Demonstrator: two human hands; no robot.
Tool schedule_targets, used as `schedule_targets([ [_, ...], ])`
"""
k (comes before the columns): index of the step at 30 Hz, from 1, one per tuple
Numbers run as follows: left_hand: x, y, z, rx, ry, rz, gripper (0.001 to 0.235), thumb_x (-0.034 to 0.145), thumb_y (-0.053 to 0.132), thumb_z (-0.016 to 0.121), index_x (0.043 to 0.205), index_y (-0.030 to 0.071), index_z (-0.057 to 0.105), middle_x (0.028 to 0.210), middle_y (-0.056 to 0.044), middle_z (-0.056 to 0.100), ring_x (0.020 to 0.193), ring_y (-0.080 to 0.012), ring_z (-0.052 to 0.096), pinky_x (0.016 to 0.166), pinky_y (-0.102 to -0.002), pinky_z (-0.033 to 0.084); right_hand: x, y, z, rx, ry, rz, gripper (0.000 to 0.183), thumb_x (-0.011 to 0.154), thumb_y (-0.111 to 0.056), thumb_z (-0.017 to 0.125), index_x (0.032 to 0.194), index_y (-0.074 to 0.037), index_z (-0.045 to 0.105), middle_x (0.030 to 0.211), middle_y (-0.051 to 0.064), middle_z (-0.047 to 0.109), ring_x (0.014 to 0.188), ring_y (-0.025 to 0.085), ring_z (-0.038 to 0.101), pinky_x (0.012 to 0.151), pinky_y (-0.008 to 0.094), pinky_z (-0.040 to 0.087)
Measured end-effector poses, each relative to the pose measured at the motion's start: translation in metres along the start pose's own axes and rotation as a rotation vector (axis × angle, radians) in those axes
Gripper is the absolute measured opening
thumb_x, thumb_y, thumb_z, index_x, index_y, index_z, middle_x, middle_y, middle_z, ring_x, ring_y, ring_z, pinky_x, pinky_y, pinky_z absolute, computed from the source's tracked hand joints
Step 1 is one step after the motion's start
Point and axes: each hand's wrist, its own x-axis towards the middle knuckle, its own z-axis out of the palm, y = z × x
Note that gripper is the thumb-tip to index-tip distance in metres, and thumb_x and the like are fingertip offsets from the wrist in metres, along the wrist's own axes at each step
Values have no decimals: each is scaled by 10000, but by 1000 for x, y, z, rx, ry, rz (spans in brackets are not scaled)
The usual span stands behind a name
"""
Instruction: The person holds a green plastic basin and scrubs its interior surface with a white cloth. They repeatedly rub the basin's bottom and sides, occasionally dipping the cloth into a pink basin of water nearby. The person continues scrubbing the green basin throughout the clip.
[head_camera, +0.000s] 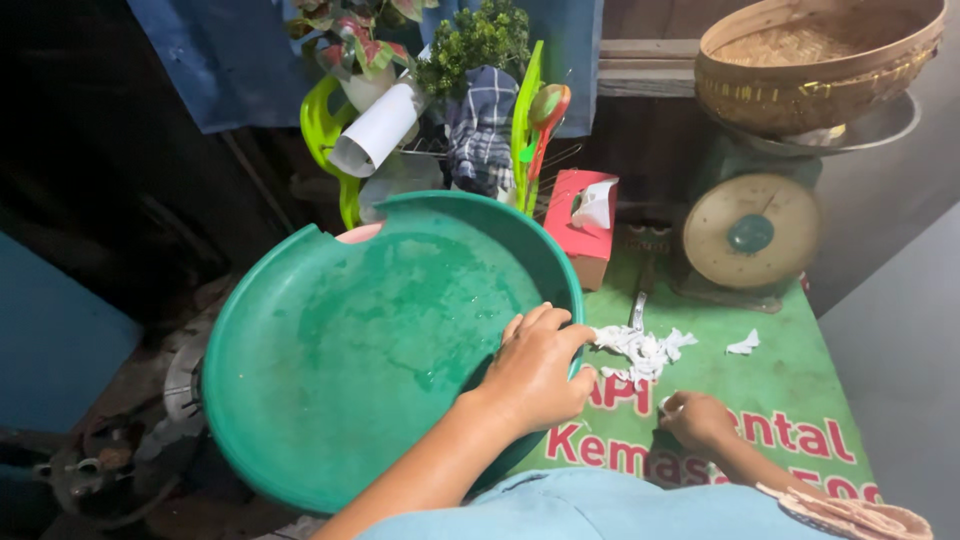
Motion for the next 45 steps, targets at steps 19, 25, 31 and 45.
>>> schedule_targets([
  [19, 81, 9, 40, 359, -169, 265, 355, 701, 200, 741, 1024, 52, 750, 1220, -242, 625, 1413, -440, 408, 1215, -673, 181, 104, -78, -20, -396, 10, -657, 503, 774, -377, 778, 1236, -192, 707, 1266, 118, 696, 1129, 342, 657, 981, 449, 515],
  [25, 82, 13, 53, 363, -285, 242, 312, 713, 217, 743, 982, 59, 764, 1207, -252, 623, 1429, -442, 388, 1205, -706, 149, 77, -76, -7, -120, 42, -686, 450, 790, -298, 774, 1216, -161, 718, 1143, 138, 740, 983, 307, 708, 903, 453, 557],
  [31, 80, 6, 46, 231, -133, 201, 365, 702, 198, 734, 1039, 57, 757, 1212, -253, 634, 1383, -449, 421, 1168, -709, 190, 51, -71, -33, 136, -128, -142, 399, 818, -196, 773, 1209, -129, 724, 989, 150, 801, 803, 242, 787, 823, 429, 644],
  [45, 50, -16, -34, -753, 377, -253, 592, 835, 279, 760, 1351, 47, 587, 1214, -194, 693, 983, -298, 739, 793, -362, 599, -102, -227, -268, 1428, -715, -623, 439, 899, -55, 632, 1338, -43, 612, 1212, 67, 704, 1059, 177, 679, 889, 380, 550],
])
